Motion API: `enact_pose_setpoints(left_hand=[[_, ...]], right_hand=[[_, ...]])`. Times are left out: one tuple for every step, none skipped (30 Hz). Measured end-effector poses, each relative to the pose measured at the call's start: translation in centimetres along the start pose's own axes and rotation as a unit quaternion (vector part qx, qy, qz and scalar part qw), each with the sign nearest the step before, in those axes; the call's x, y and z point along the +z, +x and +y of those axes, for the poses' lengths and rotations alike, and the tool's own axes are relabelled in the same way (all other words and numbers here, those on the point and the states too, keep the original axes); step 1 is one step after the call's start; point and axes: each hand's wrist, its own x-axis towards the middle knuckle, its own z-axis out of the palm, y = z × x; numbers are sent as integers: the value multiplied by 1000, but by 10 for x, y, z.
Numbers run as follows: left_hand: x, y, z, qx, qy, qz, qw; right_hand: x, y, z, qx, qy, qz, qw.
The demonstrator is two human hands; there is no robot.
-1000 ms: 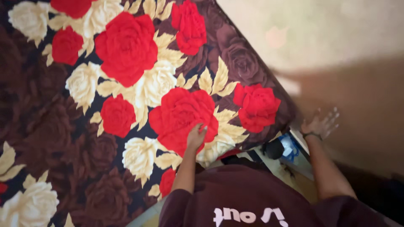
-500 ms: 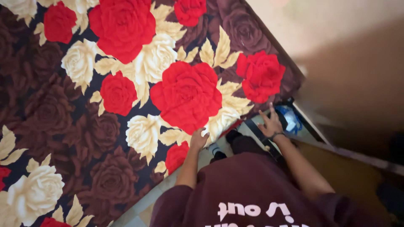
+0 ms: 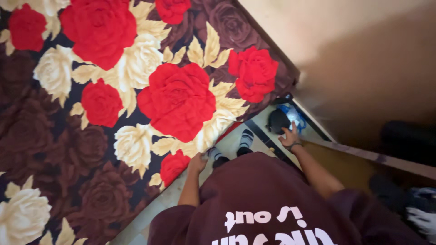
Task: The person spreads a floral-patterned bedsheet over a mattress, smoothing it out and tucking the edges under the mattress. They adjust the sheet repeatedly to ensure it is flat and properly aligned with the bed frame.
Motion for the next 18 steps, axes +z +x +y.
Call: enact_pose_setpoints(left_hand=[[4, -1, 3, -8, 9, -7, 1000], [7, -2, 7, -18, 20, -12, 1000], [14, 0, 15, -20, -5, 4, 1000], [20, 1, 21, -22, -26, 18, 999], [23, 1, 25, -25, -47, 31, 998], [21, 6, 29, -28, -40, 15, 999], [17, 11, 32, -31, -32, -1, 999], [14, 18, 36, -33, -25, -15, 999], [11, 25, 42, -34, -8, -7, 999], [6, 32, 45, -35, 10, 1, 999], [0, 39, 48, -35, 29, 10, 999], [-5, 48, 52, -26, 34, 18, 999], [-9, 57, 56, -16, 39, 27, 999], [-14, 65, 60, -6, 44, 33, 998], [-19, 72, 64, -9, 46, 23, 999], [-25, 81, 69, -11, 48, 16, 999], [-29, 90, 74, -13, 49, 9, 999], [-34, 97, 79, -5, 53, 2, 999]], right_hand=[[-3, 1, 7, -14, 5, 15, 1000], [-7, 5, 11, 14, 22, -5, 1000], [-11, 9, 13, 41, 39, -26, 998], [-13, 8, 15, 71, 58, -48, 995], [-15, 5, 16, 68, 61, -45, 995], [-21, 8, 14, 64, 64, -39, 995], [-26, 10, 9, 60, 66, -33, 995], [-34, 14, 2, 54, 77, -20, 995], [-41, 17, -7, 47, 87, -8, 995], [-45, 20, -19, 41, 99, 5, 994], [-51, 22, -29, 11, 96, 19, 995], [-56, 24, -37, -17, 93, 34, 995], [-61, 27, -45, -45, 89, 49, 994], [-66, 27, -54, -1, 99, 10, 995], [-69, 25, -64, 43, 109, -30, 993], [-73, 30, -72, 82, 119, -68, 987], [-75, 32, -78, 82, 152, -81, 982], [-76, 32, -81, 81, 185, -94, 975]])
